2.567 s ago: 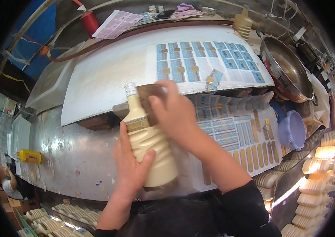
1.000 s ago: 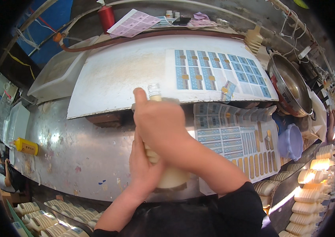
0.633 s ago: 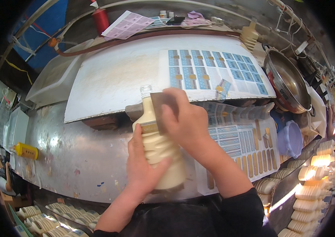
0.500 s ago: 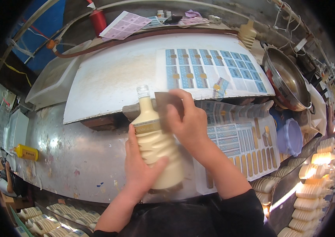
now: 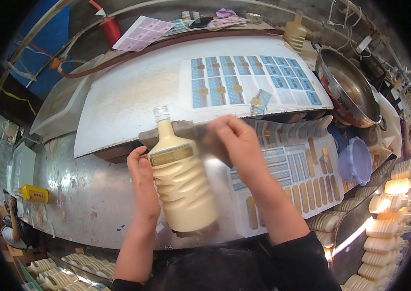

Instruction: The person holds a ribbed plastic bottle and applies a rectangular label to its side, smoothing it with fingers. The person then places the labeled bottle aside and repeats the process with another bottle.

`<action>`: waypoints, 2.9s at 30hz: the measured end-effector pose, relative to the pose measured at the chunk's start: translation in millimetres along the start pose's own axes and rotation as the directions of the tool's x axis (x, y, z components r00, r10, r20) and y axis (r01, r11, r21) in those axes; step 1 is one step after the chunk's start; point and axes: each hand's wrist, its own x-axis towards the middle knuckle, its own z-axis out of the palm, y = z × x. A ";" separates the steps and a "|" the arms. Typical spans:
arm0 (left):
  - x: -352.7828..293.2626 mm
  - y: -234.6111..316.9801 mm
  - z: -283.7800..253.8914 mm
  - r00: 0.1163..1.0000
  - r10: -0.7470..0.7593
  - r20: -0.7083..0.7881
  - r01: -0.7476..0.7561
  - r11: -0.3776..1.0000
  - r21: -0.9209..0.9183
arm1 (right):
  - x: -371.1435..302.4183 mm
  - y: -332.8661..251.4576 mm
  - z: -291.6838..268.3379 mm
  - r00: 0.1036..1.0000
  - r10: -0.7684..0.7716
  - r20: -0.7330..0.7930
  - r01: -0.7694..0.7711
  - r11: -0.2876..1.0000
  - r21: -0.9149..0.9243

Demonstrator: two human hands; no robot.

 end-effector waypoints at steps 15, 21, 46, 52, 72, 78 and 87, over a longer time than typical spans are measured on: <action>16.3 -13.8 2.8 0.984 -0.104 0.145 0.124 0.982 -0.140 | 10.7 18.6 15.9 0.962 0.191 0.196 -0.159 0.973 -0.170; 17.4 -17.5 3.3 0.982 -0.102 0.159 0.128 0.979 -0.161 | 3.8 27.5 18.1 0.940 0.251 0.233 -0.251 0.968 -0.031; -36.8 -2.3 0.6 0.980 0.043 0.195 -0.101 0.949 0.297 | -44.2 -2.7 30.1 0.573 -0.695 0.435 0.780 0.300 -0.550; -37.4 1.0 0.5 0.978 0.090 0.187 -0.158 0.906 0.392 | -37.1 -28.4 78.3 0.452 -0.605 0.656 0.834 0.026 -0.550; -41.0 2.9 4.9 0.968 0.139 0.211 -0.230 0.829 0.509 | -34.6 8.4 12.8 0.969 -0.230 -0.089 0.153 0.843 -0.516; -41.8 -5.7 5.5 0.980 0.109 0.164 -0.152 0.949 0.275 | -11.7 12.9 -36.8 0.991 0.058 -0.124 -0.073 0.990 -0.117; -52.7 -16.3 3.7 0.986 0.039 0.161 -0.031 0.998 -0.050 | 7.4 6.6 -92.3 0.699 -0.695 0.166 0.340 0.119 -0.933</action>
